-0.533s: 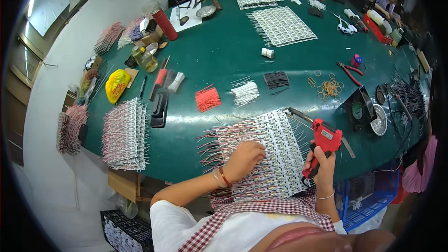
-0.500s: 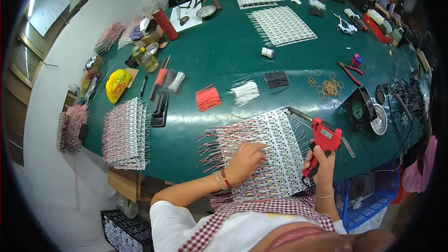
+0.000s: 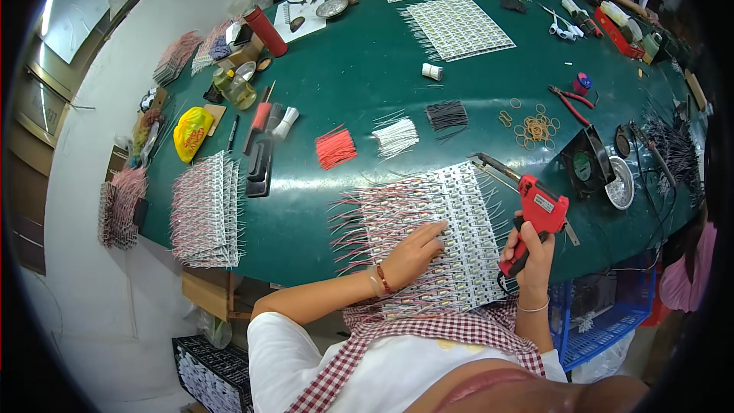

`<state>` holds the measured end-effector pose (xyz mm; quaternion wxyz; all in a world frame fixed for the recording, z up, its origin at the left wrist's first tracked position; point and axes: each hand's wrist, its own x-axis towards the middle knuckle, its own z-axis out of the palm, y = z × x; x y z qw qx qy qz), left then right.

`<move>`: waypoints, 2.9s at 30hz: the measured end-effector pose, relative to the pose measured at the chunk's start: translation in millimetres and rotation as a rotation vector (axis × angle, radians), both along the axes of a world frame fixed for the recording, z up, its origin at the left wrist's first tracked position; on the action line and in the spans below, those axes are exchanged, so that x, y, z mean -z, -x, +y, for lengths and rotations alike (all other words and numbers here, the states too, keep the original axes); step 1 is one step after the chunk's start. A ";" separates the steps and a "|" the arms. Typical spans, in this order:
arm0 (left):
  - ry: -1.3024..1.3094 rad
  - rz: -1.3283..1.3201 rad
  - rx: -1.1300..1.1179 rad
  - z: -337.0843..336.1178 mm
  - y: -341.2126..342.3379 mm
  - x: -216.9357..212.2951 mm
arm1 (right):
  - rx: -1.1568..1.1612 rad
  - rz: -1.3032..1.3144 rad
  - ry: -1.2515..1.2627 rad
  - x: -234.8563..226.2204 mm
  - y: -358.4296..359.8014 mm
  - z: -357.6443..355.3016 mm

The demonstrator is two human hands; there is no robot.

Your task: The person solders wires onto circuit board panels using a soldering gun, picking up wires from the table and attaching them along the components by hand.

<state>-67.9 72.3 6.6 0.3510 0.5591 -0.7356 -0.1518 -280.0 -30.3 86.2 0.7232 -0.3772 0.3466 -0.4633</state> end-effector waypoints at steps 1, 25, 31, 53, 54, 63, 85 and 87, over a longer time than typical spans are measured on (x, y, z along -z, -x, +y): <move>-0.005 0.015 0.004 -3.0 1.7 -0.3 | -0.008 0.011 -0.001 -0.5 1.0 -0.7; -0.523 0.723 -0.034 -15.0 48.6 -69.8 | -0.142 0.478 0.275 3.8 -2.6 35.8; -0.609 0.799 0.031 -12.5 50.0 -68.2 | -0.145 0.527 0.298 -1.7 -0.7 39.0; -0.648 0.811 0.014 5.3 52.8 -61.0 | -0.223 0.590 0.482 -3.2 6.4 50.5; -0.628 0.839 0.013 6.4 53.4 -59.3 | -0.223 0.600 0.492 -3.6 6.8 51.1; -0.429 0.544 -0.050 1.3 52.3 -63.8 | -0.189 0.654 0.589 -3.8 5.3 47.3; -0.242 0.458 -0.005 -8.1 58.2 -65.4 | -0.155 0.539 0.246 6.0 20.2 56.1; -0.268 0.465 -0.005 -8.3 58.6 -65.6 | -0.061 0.501 0.212 5.2 19.3 59.8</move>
